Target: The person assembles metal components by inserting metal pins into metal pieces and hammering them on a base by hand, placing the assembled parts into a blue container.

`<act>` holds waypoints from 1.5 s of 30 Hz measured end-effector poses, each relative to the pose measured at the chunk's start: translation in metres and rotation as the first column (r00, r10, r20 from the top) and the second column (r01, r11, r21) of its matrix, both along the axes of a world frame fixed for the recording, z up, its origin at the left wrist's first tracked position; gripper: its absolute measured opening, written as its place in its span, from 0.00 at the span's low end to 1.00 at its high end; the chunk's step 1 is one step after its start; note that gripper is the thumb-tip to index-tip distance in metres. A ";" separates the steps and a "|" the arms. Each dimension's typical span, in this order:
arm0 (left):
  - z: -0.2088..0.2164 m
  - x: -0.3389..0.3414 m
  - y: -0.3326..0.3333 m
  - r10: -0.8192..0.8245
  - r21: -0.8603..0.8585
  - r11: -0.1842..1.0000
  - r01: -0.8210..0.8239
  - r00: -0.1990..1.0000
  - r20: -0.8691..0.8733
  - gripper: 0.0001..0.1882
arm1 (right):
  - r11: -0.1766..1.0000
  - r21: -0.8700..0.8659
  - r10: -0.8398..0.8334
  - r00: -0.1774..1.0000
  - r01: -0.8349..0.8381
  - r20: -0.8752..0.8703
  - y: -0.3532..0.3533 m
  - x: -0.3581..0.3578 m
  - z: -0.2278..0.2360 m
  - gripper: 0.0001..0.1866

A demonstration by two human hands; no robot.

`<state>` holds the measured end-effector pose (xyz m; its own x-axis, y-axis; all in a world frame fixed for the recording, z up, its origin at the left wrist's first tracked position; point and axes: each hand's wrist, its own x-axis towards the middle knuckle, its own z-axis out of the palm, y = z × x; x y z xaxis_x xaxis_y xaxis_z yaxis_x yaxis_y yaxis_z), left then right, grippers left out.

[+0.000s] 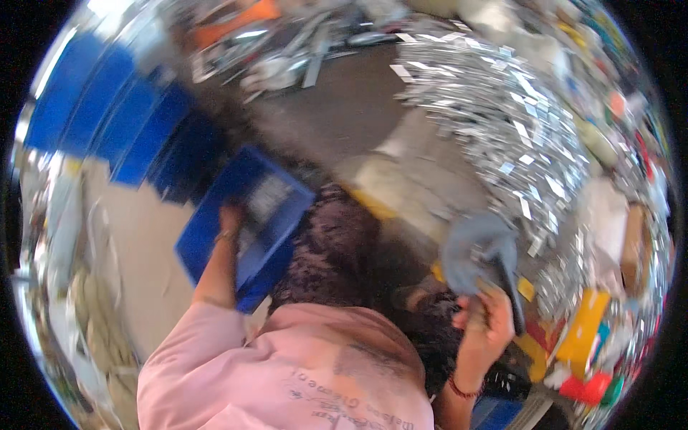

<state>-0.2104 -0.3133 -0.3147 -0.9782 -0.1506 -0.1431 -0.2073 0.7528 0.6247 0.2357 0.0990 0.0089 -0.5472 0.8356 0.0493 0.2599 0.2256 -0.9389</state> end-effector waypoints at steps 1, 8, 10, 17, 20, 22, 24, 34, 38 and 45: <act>0.000 -0.001 -0.021 -0.071 -0.112 0.991 0.067 0.997 -0.034 0.29 | 1.000 -0.020 0.024 1.000 -0.024 0.005 0.001 -0.003 0.001 0.12; 0.142 -0.002 0.053 -0.021 0.280 0.943 0.178 0.875 -0.484 0.14 | 0.978 -0.094 0.174 0.978 -0.185 -0.116 -0.006 -0.016 0.005 0.09; 0.233 0.026 0.134 -0.087 0.441 0.823 0.358 0.847 -0.525 0.11 | 0.987 -0.077 0.128 0.985 -0.138 -0.117 -0.004 -0.013 0.006 0.09; 0.369 0.152 0.333 -0.780 0.143 0.096 0.985 0.164 -0.604 0.07 | 0.973 0.107 0.217 0.965 -0.202 -0.150 0.001 -0.012 0.001 0.10; 0.371 0.182 0.396 -0.786 0.056 -0.113 0.992 -0.055 -0.615 0.09 | 0.961 0.152 0.250 0.958 -0.229 -0.138 0.004 -0.011 0.003 0.11; 0.366 0.187 0.428 -0.811 -0.314 -0.167 0.934 -0.312 -0.495 0.10 | 0.954 0.175 0.267 0.954 -0.243 -0.136 0.005 -0.010 0.001 0.11; 0.362 0.190 0.444 -0.830 -0.377 -0.192 0.906 -0.355 -0.430 0.11 | 0.945 0.211 0.281 0.949 -0.248 -0.144 0.005 -0.010 -0.001 0.10; 0.353 0.181 0.420 -0.853 -0.528 -0.140 0.838 -0.373 -0.366 0.17 | 0.900 0.367 0.304 0.942 -0.235 -0.141 0.005 -0.006 -0.004 0.07; 0.356 0.179 0.401 -0.882 -0.517 -0.062 0.854 -0.289 -0.372 0.17 | 0.895 0.379 0.321 0.931 -0.236 -0.177 0.006 -0.006 -0.009 0.08; 0.371 0.169 0.371 -0.952 -0.546 0.047 0.837 -0.127 -0.277 0.14 | 0.879 0.420 0.314 0.938 -0.227 -0.149 0.007 -0.007 -0.004 0.06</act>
<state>-0.0413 0.0579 0.0560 -0.0779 0.9677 0.2396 0.9890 0.0447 0.1408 0.2282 0.1061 0.0047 -0.6902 0.5447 0.4763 -0.0539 0.6177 -0.7846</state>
